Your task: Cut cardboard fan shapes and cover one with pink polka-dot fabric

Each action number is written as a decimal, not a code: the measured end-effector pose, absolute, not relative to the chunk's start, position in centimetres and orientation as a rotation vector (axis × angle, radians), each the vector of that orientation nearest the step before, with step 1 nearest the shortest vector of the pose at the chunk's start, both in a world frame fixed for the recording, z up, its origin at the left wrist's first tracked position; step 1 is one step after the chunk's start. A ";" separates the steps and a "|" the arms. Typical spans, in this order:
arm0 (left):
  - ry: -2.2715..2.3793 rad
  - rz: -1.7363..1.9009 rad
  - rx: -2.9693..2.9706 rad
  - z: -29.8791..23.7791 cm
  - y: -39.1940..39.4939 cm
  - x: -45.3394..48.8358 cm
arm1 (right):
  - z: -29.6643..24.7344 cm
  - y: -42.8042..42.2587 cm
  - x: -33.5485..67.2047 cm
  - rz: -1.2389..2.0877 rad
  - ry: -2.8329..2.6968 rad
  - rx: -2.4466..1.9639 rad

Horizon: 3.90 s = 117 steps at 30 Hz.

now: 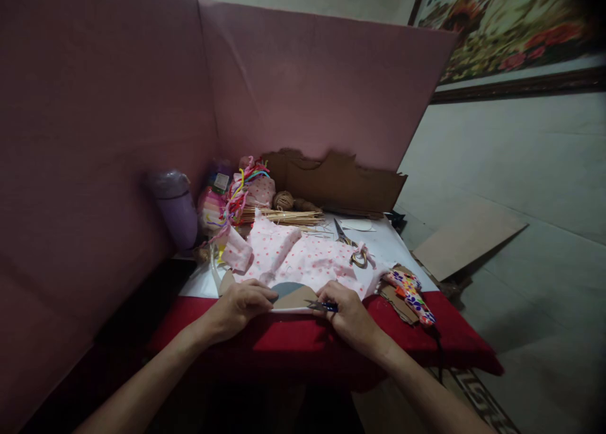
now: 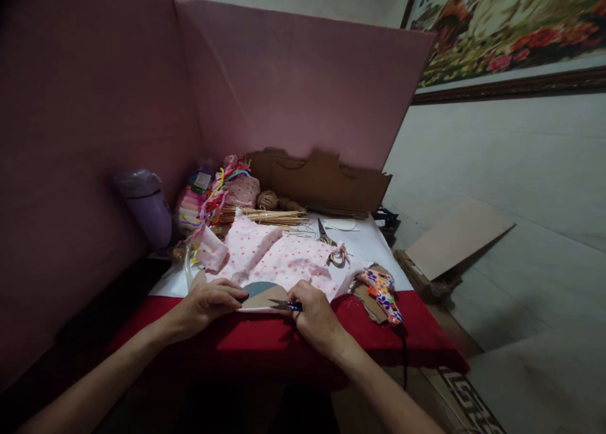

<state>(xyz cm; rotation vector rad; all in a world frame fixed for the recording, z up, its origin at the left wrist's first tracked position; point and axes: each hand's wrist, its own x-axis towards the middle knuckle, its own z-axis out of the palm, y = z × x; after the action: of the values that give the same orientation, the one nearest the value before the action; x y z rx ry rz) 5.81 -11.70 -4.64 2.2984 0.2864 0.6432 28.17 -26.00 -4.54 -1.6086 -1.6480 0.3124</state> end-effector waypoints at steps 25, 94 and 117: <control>0.065 0.728 2.579 -5.6 -16.1 3.2 | -4.9 -30.4 28.0 0.367 -1.723 -1.555; 1.243 0.897 0.839 -7.1 -24.2 6.4 | -7.9 -29.2 23.1 -0.765 -1.989 -1.236; 1.065 0.878 0.692 -7.5 -26.6 6.1 | -8.3 -29.7 21.7 -0.832 -2.000 -1.195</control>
<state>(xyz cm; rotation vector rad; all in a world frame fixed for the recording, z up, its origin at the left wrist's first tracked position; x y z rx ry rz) 6.12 -26.62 -7.53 0.6915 1.0652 0.8784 21.69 -29.70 -8.31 -1.1952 -2.0001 -0.8324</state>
